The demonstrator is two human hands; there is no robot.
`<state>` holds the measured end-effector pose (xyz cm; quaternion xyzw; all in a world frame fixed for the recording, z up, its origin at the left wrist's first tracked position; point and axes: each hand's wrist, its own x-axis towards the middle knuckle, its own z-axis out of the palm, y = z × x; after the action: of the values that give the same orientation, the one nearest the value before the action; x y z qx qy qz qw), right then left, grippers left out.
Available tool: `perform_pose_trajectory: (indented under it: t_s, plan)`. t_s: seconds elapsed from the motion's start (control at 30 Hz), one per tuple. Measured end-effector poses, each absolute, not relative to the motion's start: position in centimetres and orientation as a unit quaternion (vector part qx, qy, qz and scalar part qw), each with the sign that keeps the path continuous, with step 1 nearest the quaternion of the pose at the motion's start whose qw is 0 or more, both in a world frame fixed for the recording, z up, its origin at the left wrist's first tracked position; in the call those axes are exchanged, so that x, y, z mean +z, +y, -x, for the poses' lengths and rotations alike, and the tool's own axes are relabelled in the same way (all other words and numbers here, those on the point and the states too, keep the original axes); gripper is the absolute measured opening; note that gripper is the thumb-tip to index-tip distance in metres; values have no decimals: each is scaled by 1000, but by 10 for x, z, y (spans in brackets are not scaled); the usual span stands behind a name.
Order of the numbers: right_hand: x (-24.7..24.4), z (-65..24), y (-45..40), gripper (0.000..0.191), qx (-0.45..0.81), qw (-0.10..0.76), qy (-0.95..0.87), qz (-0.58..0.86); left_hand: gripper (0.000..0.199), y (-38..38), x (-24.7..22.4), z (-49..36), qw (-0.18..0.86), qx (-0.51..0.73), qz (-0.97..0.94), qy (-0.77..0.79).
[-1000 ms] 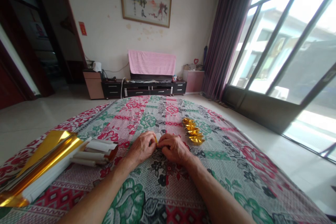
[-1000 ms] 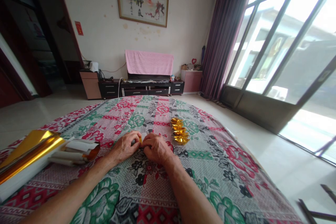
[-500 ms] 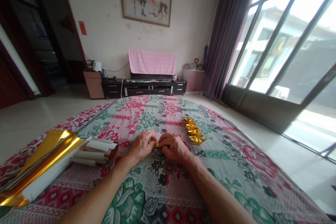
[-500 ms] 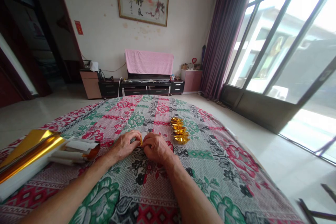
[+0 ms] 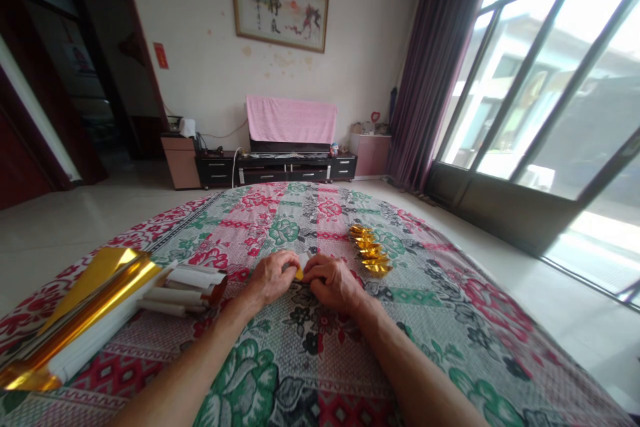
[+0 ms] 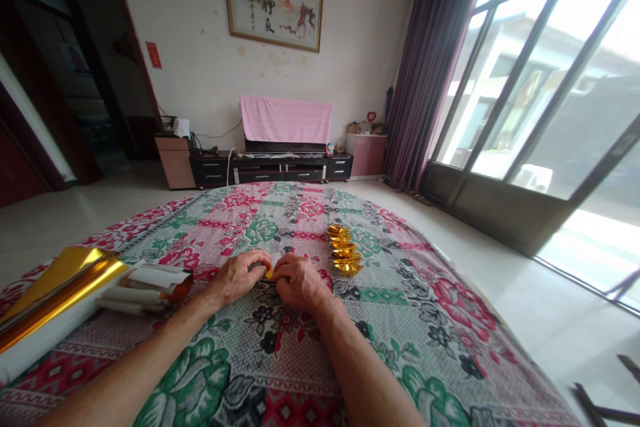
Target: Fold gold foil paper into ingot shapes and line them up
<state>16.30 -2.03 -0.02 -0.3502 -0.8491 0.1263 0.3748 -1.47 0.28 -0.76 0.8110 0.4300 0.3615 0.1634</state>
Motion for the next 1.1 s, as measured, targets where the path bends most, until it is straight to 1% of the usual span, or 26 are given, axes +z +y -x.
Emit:
perform_pose_trajectory:
  t_s: [0.1, 0.23, 0.47, 0.6, 0.67, 0.73, 0.83, 0.93, 1.0, 1.1]
  plan:
    - [-1, -163, -20, 33, 130, 374, -850, 348, 8, 1, -7, 12, 142, 363, -817, 426]
    - [0, -163, -20, 32, 133, 373, -850, 346, 6, 1, -6, 11, 133, 356, -816, 436]
    - [-2, -162, -19, 31, 122, 373, -851, 348, 19, 4, -7, 16, 157, 350, -809, 445]
    - [-2, -163, -19, 33, 133, 374, -849, 348, 30, 5, -12, 18, 158, 369, -808, 431]
    - [0, -162, -20, 32, 138, 375, -846, 352, 31, 4, -14, 18, 136, 397, -802, 425]
    - [2, -161, -21, 31, 137, 376, -843, 359, 27, 1, -14, 17, 94, 412, -800, 425]
    - [3, -158, -22, 30, 130, 377, -842, 364, 19, -6, -11, 14, 48, 395, -811, 428]
    - [0, -156, -21, 28, 118, 393, -837, 362, 14, -13, -7, 12, 43, 357, -831, 424]
    - [-1, -157, -19, 27, 105, 424, -819, 373, 14, -15, -5, 11, 43, 334, -842, 421]
    - [-3, -160, -14, 28, 68, 467, -769, 431, 17, -16, -3, 11, 41, 320, -849, 418]
